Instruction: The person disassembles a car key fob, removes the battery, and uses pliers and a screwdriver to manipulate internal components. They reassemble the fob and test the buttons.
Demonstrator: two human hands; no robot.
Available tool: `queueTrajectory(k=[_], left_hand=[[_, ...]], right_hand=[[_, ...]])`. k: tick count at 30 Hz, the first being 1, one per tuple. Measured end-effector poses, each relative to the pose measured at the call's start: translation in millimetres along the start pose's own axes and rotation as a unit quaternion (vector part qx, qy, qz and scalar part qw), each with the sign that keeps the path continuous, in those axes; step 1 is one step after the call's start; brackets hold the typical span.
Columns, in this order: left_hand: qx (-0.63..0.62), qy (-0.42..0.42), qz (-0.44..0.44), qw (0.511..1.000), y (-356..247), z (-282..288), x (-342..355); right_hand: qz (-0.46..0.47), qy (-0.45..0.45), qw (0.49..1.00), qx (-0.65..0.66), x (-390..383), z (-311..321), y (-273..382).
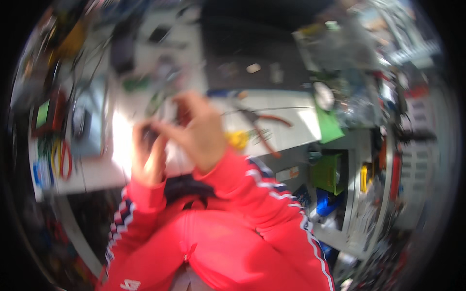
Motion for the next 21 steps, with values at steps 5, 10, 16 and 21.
queueTrajectory(k=[5, 10, 16, 21], left_hand=[[0.035, 0.037, 0.079, 0.996, 3, 5, -2], [-0.055, 0.107, 0.212, 0.970, 19, -1, 0], [-0.127, 0.110, 0.270, 0.948, 27, 1, -4], [-0.096, 0.131, 0.245, 0.956, 23, 2, -3]], right_hand=[[0.025, 0.043, 0.998, -0.030, 1, -11, 9], [0.143, 0.111, 0.978, -0.105, 2, -23, 35], [0.238, 0.194, 0.943, -0.125, -6, -34, 51], [0.284, 0.213, 0.930, -0.097, -15, -40, 57]])
Point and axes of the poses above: each hand's wrist, its own x-axis towards the middle knuckle, its own z-axis out of the back of the hand, y = z × x, the point moved 10 cm from there along x, towards the middle knuckle, and after that the axes turned 11 degrees about z, right-handed, at the moved point
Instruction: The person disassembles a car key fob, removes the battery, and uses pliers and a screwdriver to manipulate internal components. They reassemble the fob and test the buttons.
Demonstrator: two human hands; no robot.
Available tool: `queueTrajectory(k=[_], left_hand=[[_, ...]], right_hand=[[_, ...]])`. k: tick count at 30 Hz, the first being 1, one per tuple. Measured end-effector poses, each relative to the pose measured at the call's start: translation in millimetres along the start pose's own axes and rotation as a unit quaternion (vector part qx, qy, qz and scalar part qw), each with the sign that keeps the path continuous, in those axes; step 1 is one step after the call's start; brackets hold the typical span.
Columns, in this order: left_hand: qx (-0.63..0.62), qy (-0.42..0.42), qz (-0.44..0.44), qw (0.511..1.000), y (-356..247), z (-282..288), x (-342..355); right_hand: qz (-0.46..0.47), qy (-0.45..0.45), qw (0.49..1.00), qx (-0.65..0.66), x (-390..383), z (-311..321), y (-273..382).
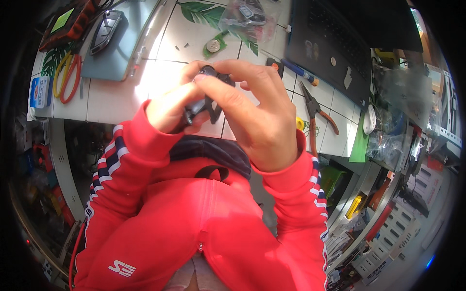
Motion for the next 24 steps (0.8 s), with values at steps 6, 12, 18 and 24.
queueTrajectory(k=[6, 12, 18, 24], left_hand=[[-0.107, 0.039, 0.014, 0.993, 6, -2, 2], [-0.206, 0.072, 0.062, 0.974, 10, -7, 0], [-0.124, -0.003, 0.037, 0.992, 0, -3, -7], [-0.096, -0.005, 0.013, 0.995, -8, -5, -8]], right_hand=[[0.031, 0.015, 0.998, -0.048, -8, -5, 12], [0.027, -0.010, 0.999, -0.029, -13, 0, 15], [0.061, -0.020, 0.996, -0.065, -24, 5, 15], [0.041, -0.101, 0.993, -0.052, -35, 17, -1]])
Point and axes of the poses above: each hand's wrist, its own x-axis towards the middle knuckle, its own z-axis out of the back of the hand, y = z × x, the point moved 10 cm from there along x, towards the middle knuckle, and after that the axes turned 11 degrees about z, right-handed, at the moved point
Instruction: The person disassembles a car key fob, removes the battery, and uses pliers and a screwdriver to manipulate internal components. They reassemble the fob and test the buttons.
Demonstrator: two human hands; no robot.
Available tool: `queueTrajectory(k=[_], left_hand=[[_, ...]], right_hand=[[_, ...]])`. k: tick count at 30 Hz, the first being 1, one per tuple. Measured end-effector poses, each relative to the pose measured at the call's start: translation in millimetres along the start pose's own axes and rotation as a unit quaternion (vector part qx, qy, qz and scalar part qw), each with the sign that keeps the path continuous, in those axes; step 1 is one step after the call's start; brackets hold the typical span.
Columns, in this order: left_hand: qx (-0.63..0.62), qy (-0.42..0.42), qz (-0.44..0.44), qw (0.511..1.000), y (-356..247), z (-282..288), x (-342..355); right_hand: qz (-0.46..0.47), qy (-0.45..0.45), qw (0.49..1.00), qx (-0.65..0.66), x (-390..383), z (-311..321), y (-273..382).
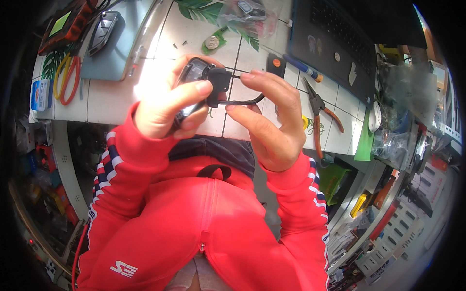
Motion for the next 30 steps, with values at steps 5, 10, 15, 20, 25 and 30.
queueTrajectory(k=[5, 10, 15, 20, 25, 30], left_hand=[[0.034, -0.051, -0.136, 0.989, -16, 2, -3], [0.335, -0.109, -0.321, 0.879, -33, -23, -25], [0.453, -0.116, -0.413, 0.781, -32, -39, -38], [0.460, -0.142, -0.364, 0.797, -30, -32, -30], [0.270, -0.104, -0.175, 0.941, -13, -9, -9], [0.081, -0.045, -0.057, 0.994, -1, -1, 3]], right_hand=[[-0.164, -0.120, 0.977, -0.057, -12, 26, -7], [-0.563, -0.175, 0.553, 0.589, -75, -57, -24], [-0.578, -0.158, 0.503, 0.623, -67, -63, -24], [-0.602, -0.133, 0.617, 0.489, -63, -49, -41], [-0.363, -0.090, 0.904, 0.208, -13, -9, -47], [-0.162, 0.011, 0.986, 0.022, 20, -6, -16]])
Point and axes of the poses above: each hand's wrist, its own x-axis towards the middle knuckle, its own z-axis out of the back of the hand, y = z × x, the point moved 10 cm from there along x, towards the middle knuckle, and after that the axes turned 11 degrees about z, right-handed, at the moved point
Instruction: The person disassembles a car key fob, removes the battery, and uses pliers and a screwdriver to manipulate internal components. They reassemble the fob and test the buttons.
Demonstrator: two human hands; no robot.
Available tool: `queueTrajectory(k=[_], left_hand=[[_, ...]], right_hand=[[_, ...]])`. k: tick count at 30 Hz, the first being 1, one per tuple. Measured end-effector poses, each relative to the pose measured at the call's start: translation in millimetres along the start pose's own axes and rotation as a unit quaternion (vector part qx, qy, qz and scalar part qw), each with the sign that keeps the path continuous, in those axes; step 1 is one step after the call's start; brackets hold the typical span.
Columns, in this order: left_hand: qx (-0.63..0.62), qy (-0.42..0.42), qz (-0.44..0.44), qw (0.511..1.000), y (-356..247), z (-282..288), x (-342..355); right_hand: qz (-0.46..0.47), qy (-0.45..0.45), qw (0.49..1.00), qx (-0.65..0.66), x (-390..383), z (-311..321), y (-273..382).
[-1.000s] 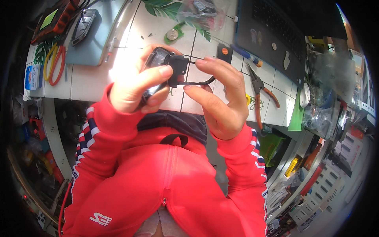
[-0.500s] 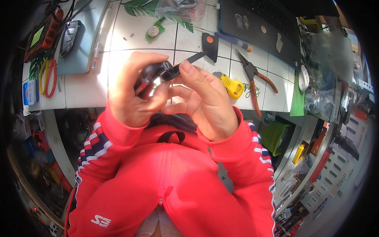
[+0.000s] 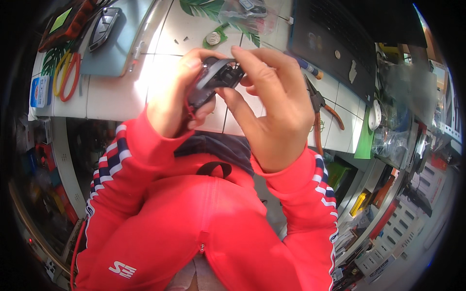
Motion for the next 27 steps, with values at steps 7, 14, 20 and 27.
queueTrajectory(k=[7, 14, 20, 27], left_hand=[[-0.005, 0.004, 0.143, 0.990, 20, 6, 1], [0.075, 0.020, 0.105, 0.991, 15, 1, -7], [0.131, 0.081, 0.082, 0.985, 14, -7, -5], [0.129, 0.122, 0.075, 0.981, 13, -17, -3]], right_hand=[[0.198, 0.103, 0.969, -0.108, 2, -18, 37], [0.227, 0.197, 0.946, -0.121, 5, -21, 47], [0.257, 0.212, 0.933, -0.133, 10, -20, 49], [0.269, 0.217, 0.934, -0.085, 11, -17, 45]])
Point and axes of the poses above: each hand's wrist, its own x-axis towards the middle knuckle, its own z-axis out of the back of the hand, y = z × x, the point moved 10 cm from there along x, towards the middle knuckle, and after that the axes turned 11 degrees about z, right-handed, at the moved point
